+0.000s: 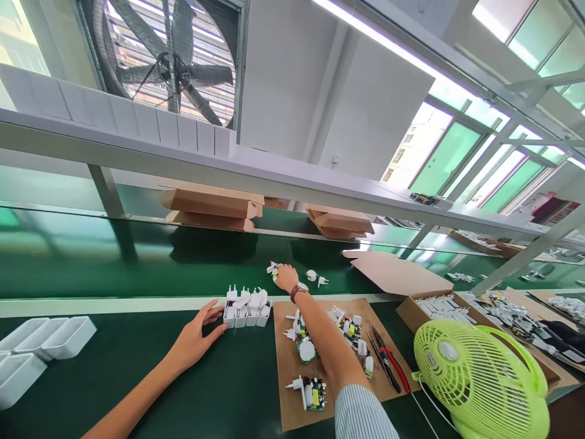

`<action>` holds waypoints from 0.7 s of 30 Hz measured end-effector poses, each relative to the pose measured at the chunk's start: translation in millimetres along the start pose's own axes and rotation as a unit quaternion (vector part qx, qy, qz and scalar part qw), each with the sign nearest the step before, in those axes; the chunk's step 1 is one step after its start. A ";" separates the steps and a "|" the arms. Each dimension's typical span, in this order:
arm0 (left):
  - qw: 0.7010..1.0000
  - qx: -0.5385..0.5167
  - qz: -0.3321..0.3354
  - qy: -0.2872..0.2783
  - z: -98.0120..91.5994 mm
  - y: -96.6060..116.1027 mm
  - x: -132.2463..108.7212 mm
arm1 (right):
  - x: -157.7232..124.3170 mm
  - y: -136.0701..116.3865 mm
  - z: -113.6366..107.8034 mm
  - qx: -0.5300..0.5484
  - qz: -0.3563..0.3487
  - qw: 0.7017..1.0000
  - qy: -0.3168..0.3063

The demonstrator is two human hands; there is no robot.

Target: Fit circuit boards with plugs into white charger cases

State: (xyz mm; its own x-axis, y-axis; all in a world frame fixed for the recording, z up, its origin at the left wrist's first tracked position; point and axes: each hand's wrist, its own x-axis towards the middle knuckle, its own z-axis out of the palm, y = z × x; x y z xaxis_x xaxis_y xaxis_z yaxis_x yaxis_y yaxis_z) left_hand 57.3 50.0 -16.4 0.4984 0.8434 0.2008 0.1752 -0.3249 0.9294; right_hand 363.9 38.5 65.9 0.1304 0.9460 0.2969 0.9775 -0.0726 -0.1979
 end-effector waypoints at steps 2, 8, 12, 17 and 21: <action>1.000 -0.001 0.001 -0.007 -0.8 -2.0 0.9 | 0.4 11.7 -5.1 -0.045 0.058 0.997 -0.030; 1.000 0.009 -0.009 -0.017 -2.9 1.2 7.3 | -12.3 58.6 -38.0 -0.109 0.216 0.960 -0.141; 0.999 0.015 -0.030 -0.024 -3.9 3.0 8.8 | -32.2 80.6 -62.5 -0.109 0.242 0.949 -0.171; 0.999 0.015 -0.038 -0.024 -4.7 6.6 10.5 | -85.5 111.5 -108.6 -0.095 0.273 0.940 -0.182; 0.997 0.035 -0.060 -0.031 -7.1 14.8 11.9 | -141.6 124.5 -139.1 -0.059 0.290 0.934 -0.199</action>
State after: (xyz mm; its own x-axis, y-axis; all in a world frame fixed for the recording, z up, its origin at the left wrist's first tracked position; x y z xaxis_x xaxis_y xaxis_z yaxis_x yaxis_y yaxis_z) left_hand 59.8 58.3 1.9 0.5211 0.8509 0.0673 0.2949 -0.2534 0.9213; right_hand 490.1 -148.4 129.1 0.5958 0.7769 -0.2035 0.7755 -0.6224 -0.1060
